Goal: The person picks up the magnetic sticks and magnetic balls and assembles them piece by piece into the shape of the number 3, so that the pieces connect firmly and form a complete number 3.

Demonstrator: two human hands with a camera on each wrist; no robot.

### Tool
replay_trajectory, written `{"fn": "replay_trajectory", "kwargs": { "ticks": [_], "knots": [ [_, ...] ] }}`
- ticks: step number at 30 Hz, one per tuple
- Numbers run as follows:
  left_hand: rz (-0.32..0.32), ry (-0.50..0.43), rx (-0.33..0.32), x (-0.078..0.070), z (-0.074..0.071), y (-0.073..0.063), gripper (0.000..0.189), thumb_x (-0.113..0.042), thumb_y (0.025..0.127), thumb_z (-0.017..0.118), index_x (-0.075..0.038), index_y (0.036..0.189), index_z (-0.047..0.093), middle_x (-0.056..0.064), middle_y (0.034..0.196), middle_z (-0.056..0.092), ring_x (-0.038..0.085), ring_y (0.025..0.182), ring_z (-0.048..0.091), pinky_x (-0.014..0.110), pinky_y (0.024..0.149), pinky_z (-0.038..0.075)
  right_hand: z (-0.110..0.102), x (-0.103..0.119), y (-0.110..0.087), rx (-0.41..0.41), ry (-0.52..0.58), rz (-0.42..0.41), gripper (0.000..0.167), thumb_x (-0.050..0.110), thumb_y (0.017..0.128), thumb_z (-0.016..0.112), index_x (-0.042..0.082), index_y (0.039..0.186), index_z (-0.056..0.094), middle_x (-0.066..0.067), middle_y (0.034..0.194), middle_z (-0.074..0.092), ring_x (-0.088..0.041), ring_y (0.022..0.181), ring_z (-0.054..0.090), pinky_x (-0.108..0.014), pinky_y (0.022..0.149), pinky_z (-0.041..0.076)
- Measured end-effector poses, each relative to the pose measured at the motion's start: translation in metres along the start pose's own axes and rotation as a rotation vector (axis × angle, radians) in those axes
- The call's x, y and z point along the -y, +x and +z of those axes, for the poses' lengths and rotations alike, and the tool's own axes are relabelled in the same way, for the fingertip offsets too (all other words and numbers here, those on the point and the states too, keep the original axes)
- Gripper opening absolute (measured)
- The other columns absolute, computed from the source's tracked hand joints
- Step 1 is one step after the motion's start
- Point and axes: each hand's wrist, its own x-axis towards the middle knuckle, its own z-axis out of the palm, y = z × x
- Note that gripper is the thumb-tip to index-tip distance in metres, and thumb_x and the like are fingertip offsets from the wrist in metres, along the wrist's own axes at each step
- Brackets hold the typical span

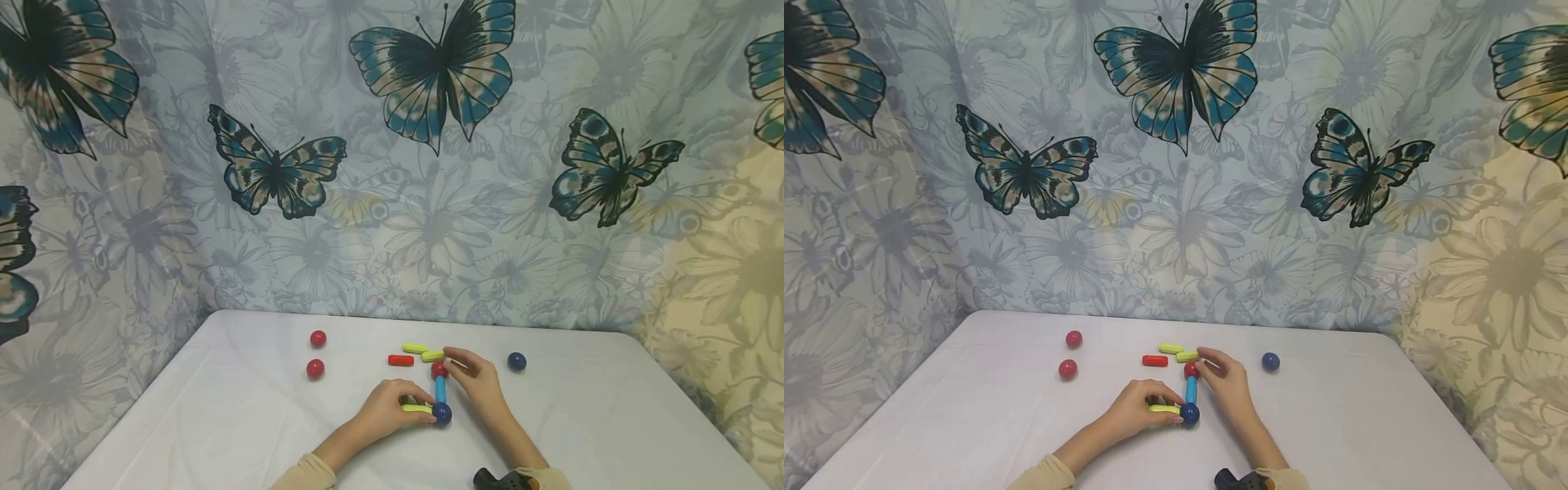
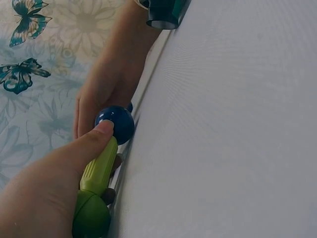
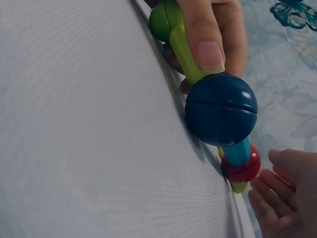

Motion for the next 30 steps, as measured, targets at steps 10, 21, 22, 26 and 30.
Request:
{"fn": "replay_trajectory", "kwargs": {
  "ticks": [10, 21, 22, 26, 30],
  "knots": [
    [0.002, -0.043, 0.019, -0.001, -0.001, -0.001, 0.027, -0.04, 0.078, 0.079, -0.025, 0.1, 0.076, -0.014, 0.086, 0.072, -0.007, 0.072, 0.055, 0.015, 0.066, 0.048, 0.0, -0.002, 0.005, -0.017, -0.047, -0.013, 0.036, 0.013, 0.091, 0.068, 0.002, 0.125, 0.062, -0.015, 0.131, 0.063, -0.032, 0.131, 0.053, -0.034, 0.103, 0.047],
    [-0.004, -0.079, 0.022, -0.001, 0.0, -0.001, 0.026, -0.039, 0.078, 0.079, -0.024, 0.1, 0.076, -0.012, 0.085, 0.072, -0.006, 0.07, 0.055, 0.015, 0.065, 0.049, 0.0, -0.007, 0.017, -0.001, -0.052, -0.004, 0.037, 0.011, 0.092, 0.067, -0.002, 0.126, 0.061, -0.019, 0.131, 0.062, -0.035, 0.13, 0.054, -0.034, 0.103, 0.047],
    [-0.004, -0.079, 0.022, -0.001, 0.0, -0.001, 0.026, -0.039, 0.078, 0.079, -0.024, 0.1, 0.076, -0.013, 0.085, 0.072, -0.006, 0.07, 0.055, 0.015, 0.065, 0.049, 0.0, -0.008, 0.018, -0.003, -0.053, -0.001, 0.037, 0.009, 0.091, 0.067, -0.002, 0.126, 0.061, -0.019, 0.131, 0.063, -0.035, 0.129, 0.055, -0.033, 0.103, 0.048],
    [-0.017, -0.083, 0.023, -0.001, -0.001, -0.001, 0.026, -0.039, 0.078, 0.079, -0.025, 0.099, 0.076, -0.013, 0.085, 0.071, -0.005, 0.07, 0.056, 0.015, 0.065, 0.049, 0.003, -0.011, 0.025, -0.001, -0.053, -0.008, 0.034, 0.002, 0.09, 0.066, -0.003, 0.123, 0.063, -0.021, 0.128, 0.064, -0.035, 0.126, 0.057, -0.033, 0.101, 0.05],
    [-0.029, -0.092, 0.028, -0.001, -0.001, -0.001, 0.026, -0.039, 0.078, 0.079, -0.025, 0.1, 0.076, -0.013, 0.085, 0.071, -0.005, 0.071, 0.056, 0.015, 0.066, 0.049, 0.004, -0.013, 0.031, 0.003, -0.111, -0.024, 0.032, -0.001, 0.088, 0.066, -0.002, 0.12, 0.065, -0.02, 0.125, 0.066, -0.036, 0.122, 0.06, -0.037, 0.1, 0.051]
  ]
}}
